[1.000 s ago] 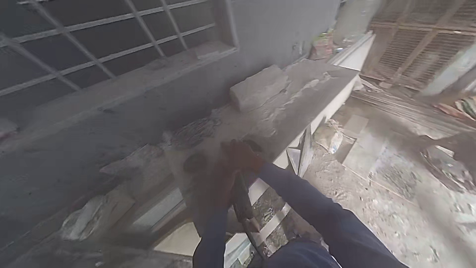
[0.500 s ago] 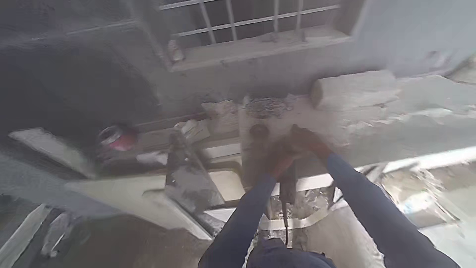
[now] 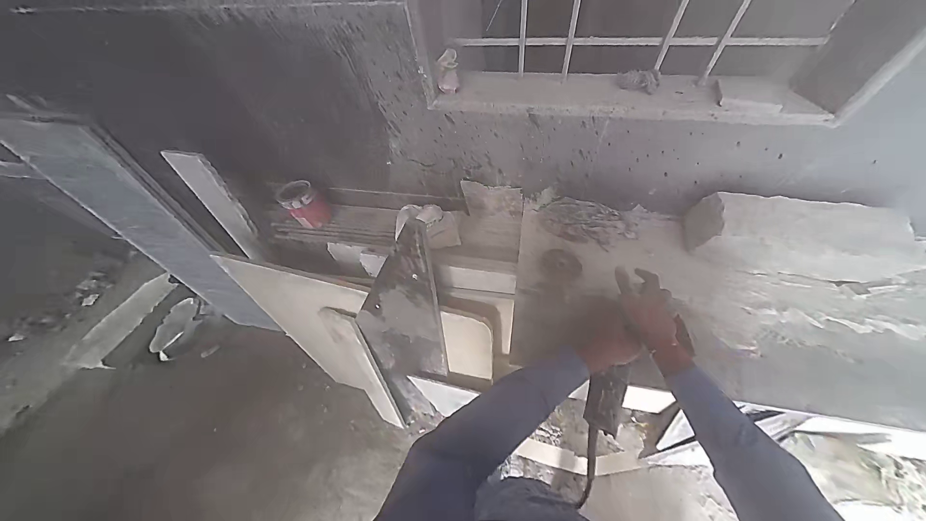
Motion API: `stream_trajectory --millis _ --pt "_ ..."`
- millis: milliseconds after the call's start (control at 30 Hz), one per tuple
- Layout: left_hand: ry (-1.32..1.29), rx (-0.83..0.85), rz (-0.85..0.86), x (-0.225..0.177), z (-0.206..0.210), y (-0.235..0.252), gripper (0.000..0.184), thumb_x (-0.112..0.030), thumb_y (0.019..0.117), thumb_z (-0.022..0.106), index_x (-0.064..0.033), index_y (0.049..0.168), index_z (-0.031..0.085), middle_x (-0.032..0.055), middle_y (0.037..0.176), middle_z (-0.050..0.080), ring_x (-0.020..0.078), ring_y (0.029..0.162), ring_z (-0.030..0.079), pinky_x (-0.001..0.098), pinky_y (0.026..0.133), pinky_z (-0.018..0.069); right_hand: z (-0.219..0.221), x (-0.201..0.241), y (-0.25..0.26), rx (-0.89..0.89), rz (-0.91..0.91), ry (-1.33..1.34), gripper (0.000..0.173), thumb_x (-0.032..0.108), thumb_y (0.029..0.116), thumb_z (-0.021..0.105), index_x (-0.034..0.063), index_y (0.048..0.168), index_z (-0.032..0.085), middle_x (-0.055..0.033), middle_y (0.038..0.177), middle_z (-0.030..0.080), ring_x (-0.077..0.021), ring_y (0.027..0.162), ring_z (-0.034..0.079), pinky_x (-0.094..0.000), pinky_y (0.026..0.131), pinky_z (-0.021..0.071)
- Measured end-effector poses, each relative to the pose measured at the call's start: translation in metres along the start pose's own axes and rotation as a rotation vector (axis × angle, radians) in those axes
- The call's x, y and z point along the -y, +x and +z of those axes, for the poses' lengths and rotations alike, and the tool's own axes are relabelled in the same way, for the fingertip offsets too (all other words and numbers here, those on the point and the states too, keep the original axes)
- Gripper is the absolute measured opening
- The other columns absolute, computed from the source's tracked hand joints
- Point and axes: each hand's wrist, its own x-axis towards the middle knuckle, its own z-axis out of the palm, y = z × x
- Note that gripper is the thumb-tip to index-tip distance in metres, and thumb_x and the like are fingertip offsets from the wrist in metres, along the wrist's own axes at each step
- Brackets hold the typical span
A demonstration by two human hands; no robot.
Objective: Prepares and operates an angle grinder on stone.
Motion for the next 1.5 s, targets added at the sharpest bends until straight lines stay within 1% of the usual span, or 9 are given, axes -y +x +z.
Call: stream_trajectory --millis 67,167,333,700,800,933,1067,1200,1500 --pt "0.016 0.003 0.008 -0.001 0.003 0.002 0.045 -0.047 0.078 0.076 -0.0115 0.106 0.072 0.0073 0.095 0.073 0.0229 0.09 0.071 0.0517 0.078 0.0593 0.003 -0.002 0.001 -0.032 -0.037 -0.076 0.055 0.058 0.1022 0.046 0.0163 0.135 0.063 -0.0251 0.128 0.063 -0.0454 0.12 0.06 -0.0668 0.092 0.0484" --pt "-0.135 0.057 0.05 0.0 0.008 0.005 0.056 -0.044 0.0804 0.079 -0.0059 0.121 0.068 0.0119 0.109 0.072 0.0238 0.102 0.069 0.0485 0.091 0.0567 0.005 -0.004 0.003 -0.05 -0.062 -0.108 0.042 0.044 0.1024 0.05 0.0186 0.132 0.065 -0.0213 0.125 0.066 -0.0418 0.116 0.063 -0.0635 0.089 0.0509" --pt "-0.118 0.011 0.095 0.002 0.004 0.009 0.047 -0.043 0.0769 0.079 -0.011 0.111 0.071 0.0059 0.098 0.073 0.0182 0.091 0.07 0.0456 0.08 0.0596 0.006 -0.009 0.007 -0.063 -0.103 -0.092 0.038 0.037 0.098 0.054 0.0184 0.128 0.068 -0.0207 0.118 0.067 -0.041 0.109 0.064 -0.0624 0.084 0.0512" --pt "-0.066 -0.053 0.089 -0.004 0.014 0.016 0.05 -0.044 0.0753 0.078 -0.0109 0.112 0.07 0.007 0.099 0.073 0.0206 0.093 0.07 0.0477 0.08 0.0591 0.002 -0.018 0.011 -0.07 -0.182 -0.05 0.038 0.035 0.0989 0.051 0.0137 0.125 0.068 -0.0195 0.109 0.07 -0.039 0.104 0.066 -0.0611 0.085 0.0511" --pt "-0.162 -0.036 0.081 0.002 0.009 0.022 0.076 -0.041 0.0757 0.084 -0.0038 0.137 0.059 0.0158 0.125 0.068 0.0273 0.116 0.065 0.0498 0.1 0.0528 0.001 -0.016 0.01 -0.056 -0.201 -0.019 0.037 0.031 0.0991 0.053 0.0109 0.125 0.069 -0.0222 0.112 0.069 -0.0412 0.108 0.065 -0.0624 0.089 0.05" --pt "-0.169 0.06 0.094 -0.004 -0.008 0.021 0.074 -0.041 0.0784 0.083 -0.0042 0.137 0.057 0.0172 0.124 0.067 0.0305 0.114 0.066 0.0524 0.096 0.0549 0.003 -0.031 0.017 -0.045 -0.243 0.074 0.033 0.027 0.0999 0.055 0.0092 0.123 0.069 -0.0221 0.107 0.07 -0.0403 0.103 0.066 -0.064 0.088 0.0498" --pt "-0.185 0.262 -0.023 -0.025 -0.051 0.003 0.075 -0.032 0.0915 0.076 -0.0023 0.152 0.043 0.0191 0.152 0.049 0.031 0.139 0.049 0.0465 0.115 0.0395 0.009 -0.027 0.018 -0.064 -0.263 0.075 0.033 0.029 0.0981 0.06 0.0092 0.123 0.07 -0.0246 0.106 0.068 -0.0432 0.101 0.063 -0.0649 0.086 0.0468" --pt "-0.314 0.101 0.041 0.009 -0.003 0.035 0.094 -0.037 0.0739 0.089 -0.0003 0.148 0.044 0.0255 0.138 0.055 0.0392 0.125 0.057 0.0546 0.101 0.052 0.012 -0.034 0.024 -0.095 -0.311 0.098 0.034 0.031 0.0966 0.055 0.0112 0.118 0.071 -0.0211 0.098 0.067 -0.0394 0.091 0.063 -0.0628 0.078 0.0476" --pt "-0.231 0.124 0.088 0.002 -0.011 0.034 0.087 -0.036 0.0762 0.088 0.0022 0.144 0.049 0.0243 0.135 0.059 0.0361 0.122 0.061 0.0526 0.102 0.0519 0.012 -0.041 0.026 -0.096 -0.33 0.156 0.033 0.03 0.095 0.056 0.009 0.117 0.071 -0.017 0.09 0.066 -0.0333 0.081 0.061 -0.0577 0.074 0.0483"
